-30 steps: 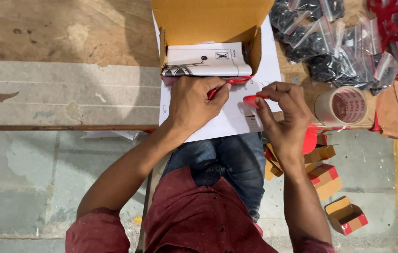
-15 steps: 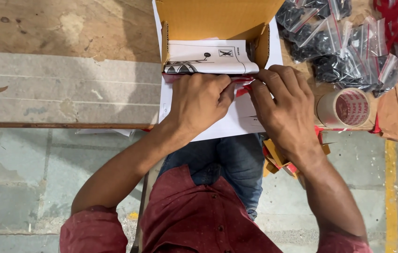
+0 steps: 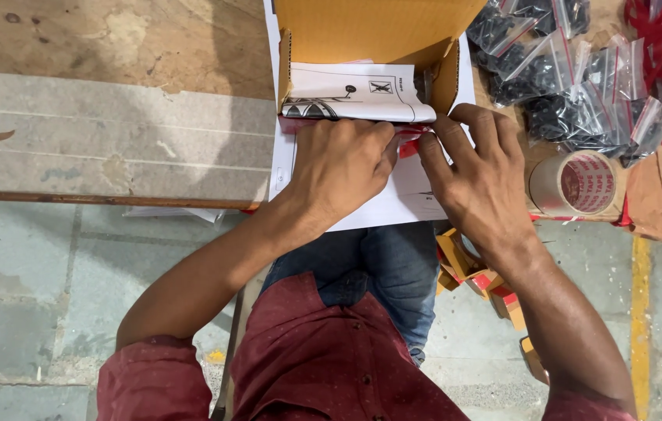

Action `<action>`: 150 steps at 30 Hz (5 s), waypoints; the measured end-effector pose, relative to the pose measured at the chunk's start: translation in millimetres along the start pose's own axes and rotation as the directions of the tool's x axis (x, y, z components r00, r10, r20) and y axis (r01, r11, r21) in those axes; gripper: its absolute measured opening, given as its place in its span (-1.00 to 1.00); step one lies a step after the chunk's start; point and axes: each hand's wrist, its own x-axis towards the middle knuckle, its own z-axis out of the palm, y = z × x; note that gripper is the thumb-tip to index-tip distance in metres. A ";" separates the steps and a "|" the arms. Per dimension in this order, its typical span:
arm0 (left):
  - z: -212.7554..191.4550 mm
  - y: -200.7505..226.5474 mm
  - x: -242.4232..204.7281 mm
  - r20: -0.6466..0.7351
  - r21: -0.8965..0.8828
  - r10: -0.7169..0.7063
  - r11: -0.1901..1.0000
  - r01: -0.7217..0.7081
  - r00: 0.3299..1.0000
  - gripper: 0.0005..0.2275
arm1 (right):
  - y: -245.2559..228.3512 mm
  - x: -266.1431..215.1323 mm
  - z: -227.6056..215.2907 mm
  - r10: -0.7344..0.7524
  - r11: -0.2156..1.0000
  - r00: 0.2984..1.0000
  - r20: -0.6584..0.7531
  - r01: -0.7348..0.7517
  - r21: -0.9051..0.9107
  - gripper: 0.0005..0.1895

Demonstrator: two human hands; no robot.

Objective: Seal a small cardboard box using red adhesive tape at a workstation.

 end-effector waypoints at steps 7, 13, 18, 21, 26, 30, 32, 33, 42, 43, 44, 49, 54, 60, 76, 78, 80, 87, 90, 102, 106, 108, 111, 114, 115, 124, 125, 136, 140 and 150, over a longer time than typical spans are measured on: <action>4.5 -0.9 -0.4 -0.016 0.035 0.021 0.999 -0.020 1.000 -0.93 | 1.8 5.2 1.8 -0.004 1.000 1.000 -0.004 0.004 0.016 -0.78; 11.0 -3.4 -0.4 -0.012 0.066 0.051 0.997 -0.050 0.999 -0.95 | 2.1 6.0 1.2 -0.009 1.000 1.000 0.001 0.009 0.014 -0.78; 2.7 2.8 1.8 0.035 0.107 0.047 0.993 -0.050 0.998 -0.93 | 1.6 6.6 2.2 -0.022 1.000 1.000 -0.002 0.022 -0.009 -0.79; 4.6 2.0 0.3 -0.008 0.120 0.067 0.991 -0.066 0.998 -0.92 | 1.3 6.7 4.5 -0.032 0.998 0.999 0.002 0.032 -0.045 -0.76; 6.7 1.2 0.6 0.009 0.155 0.063 0.986 -0.064 0.998 -0.95 | 1.5 5.4 8.0 -0.027 0.998 1.000 -0.012 0.026 -0.055 -0.78; 2.1 4.2 2.6 0.045 0.148 0.041 0.988 -0.048 0.998 -0.94 | 1.8 5.0 11.6 -0.020 0.998 1.000 -0.018 0.019 -0.055 -0.79; 2.8 3.2 2.7 0.057 0.157 0.040 0.986 -0.048 0.998 -0.93 | 1.8 5.3 12.3 -0.015 0.999 1.000 -0.022 0.014 -0.048 -0.79; 3.1 2.6 2.5 0.069 0.167 0.037 0.985 -0.048 0.997 -0.93 | 1.7 5.5 12.7 -0.011 0.999 1.000 -0.026 0.010 -0.042 -0.79; 5.8 4.3 -9.4 -0.116 0.419 0.266 0.887 -0.196 0.957 -0.84 | 5.5 0.7 22.5 -0.016 0.997 0.999 -0.042 0.012 -0.074 -0.83; 11.2 4.1 -9.0 -0.117 0.419 0.265 0.887 -0.195 0.957 -0.84 | 5.7 1.3 21.7 -0.017 0.997 0.999 -0.042 0.014 -0.074 -0.83; 16.6 3.9 -8.4 -0.189 0.441 0.314 0.874 -0.205 0.930 -0.83 | 6.1 1.9 20.8 -0.020 0.997 0.999 -0.044 0.017 -0.072 -0.79; 29.9 -0.3 -8.3 -0.265 0.324 0.348 0.911 -0.257 0.899 -0.67 | 8.8 0.0 23.0 -0.033 0.995 0.998 -0.046 0.029 -0.100 -0.72; 28.1 -6.1 -4.2 -0.082 0.289 0.165 0.948 -0.135 0.983 -0.46 | 7.7 4.0 20.3 -0.032 0.997 0.999 -0.028 0.030 -0.073 -0.81; 39.4 -17.1 -1.4 -0.139 0.158 0.116 0.983 -0.094 0.984 -0.51 | 12.6 0.3 23.0 -0.024 0.997 1.000 0.002 0.024 -0.067 -0.78; 24.6 -12.4 6.1 -0.049 0.063 0.008 0.998 -0.004 0.999 -0.44 | 32.1 5.0 8.4 0.092 0.927 0.996 0.000 -0.085 0.365 -0.17; 16.5 -6.5 7.6 -0.079 0.003 0.017 1.000 -0.017 0.997 -0.42 | 33.3 2.6 11.2 0.130 0.892 0.991 -0.022 -0.107 0.439 -0.21; 16.4 -7.3 6.8 -0.110 -0.012 0.036 0.999 -0.038 0.993 -0.43 | 32.0 2.5 14.6 0.129 0.900 0.991 -0.038 -0.101 0.423 -0.21; 14.8 -7.9 8.4 -0.086 -0.012 0.020 1.000 -0.021 0.996 -0.46 | 21.8 -13.0 33.3 0.117 0.954 0.963 -0.243 -0.042 0.296 -0.27; 9.6 -4.1 10.1 -0.069 -0.025 0.004 1.000 -0.005 0.998 -0.48 | 20.6 -35.9 42.5 0.182 0.930 0.958 -0.220 -0.096 0.355 -0.39; 10.6 -6.7 10.9 -0.074 -0.066 0.059 0.996 -0.064 0.996 -0.62 | 21.3 -32.2 90.9 0.446 0.803 0.869 -0.213 -0.284 0.524 -0.19; 9.6 -7.3 13.0 -0.077 -0.048 0.050 0.997 -0.054 0.996 -0.61 | 22.9 -24.3 93.2 0.560 0.628 0.827 -0.047 -0.387 0.675 -0.14; 10.3 -9.2 13.2 -0.055 -0.073 0.062 0.995 -0.066 0.997 -0.60 | 22.9 -19.7 86.2 0.494 0.741 0.870 -0.003 -0.418 0.526 -0.13; 10.5 -11.0 13.7 -0.081 -0.057 0.091 0.994 -0.096 0.992 -0.59 | 25.0 -27.3 99.5 0.500 0.660 0.862 0.085 -0.443 0.607 -0.17; 8.8 -11.0 14.4 -0.061 -0.059 0.092 0.994 -0.095 0.994 -0.59 | 21.6 -24.8 87.5 0.480 0.655 0.875 0.061 -0.404 0.638 -0.15; 9.3 -11.7 14.0 -0.060 -0.057 0.089 0.994 -0.092 0.994 -0.59 | 20.1 -20.8 83.1 0.479 0.654 0.876 0.062 -0.403 0.640 -0.15; 2.3 -13.0 18.3 -0.018 -0.101 0.057 0.993 -0.059 0.998 -0.60 | 15.8 -10.6 95.8 0.505 0.608 0.863 -0.017 -0.342 0.717 -0.10; 2.1 -12.9 18.6 -0.011 -0.108 0.055 0.993 -0.056 0.998 -0.60 | 13.5 -8.9 93.9 0.478 0.688 0.878 -0.033 -0.351 0.636 -0.10; 0.9 -14.4 21.4 -0.007 -0.131 0.072 0.989 -0.072 0.997 -0.60 | -2.1 -28.0 51.6 0.232 0.908 0.920 -0.317 -0.087 0.410 -0.51; -1.9 -12.3 22.0 -0.012 -0.109 0.082 0.991 -0.083 0.997 -0.61 | -1.6 -10.9 41.7 0.180 0.934 0.955 -0.235 -0.091 0.347 -0.62; -11.3 -12.8 20.1 0.121 -0.126 0.069 0.991 -0.054 0.990 -0.66 | 6.0 16.2 24.2 0.311 0.820 0.925 0.218 -0.377 0.430 -0.74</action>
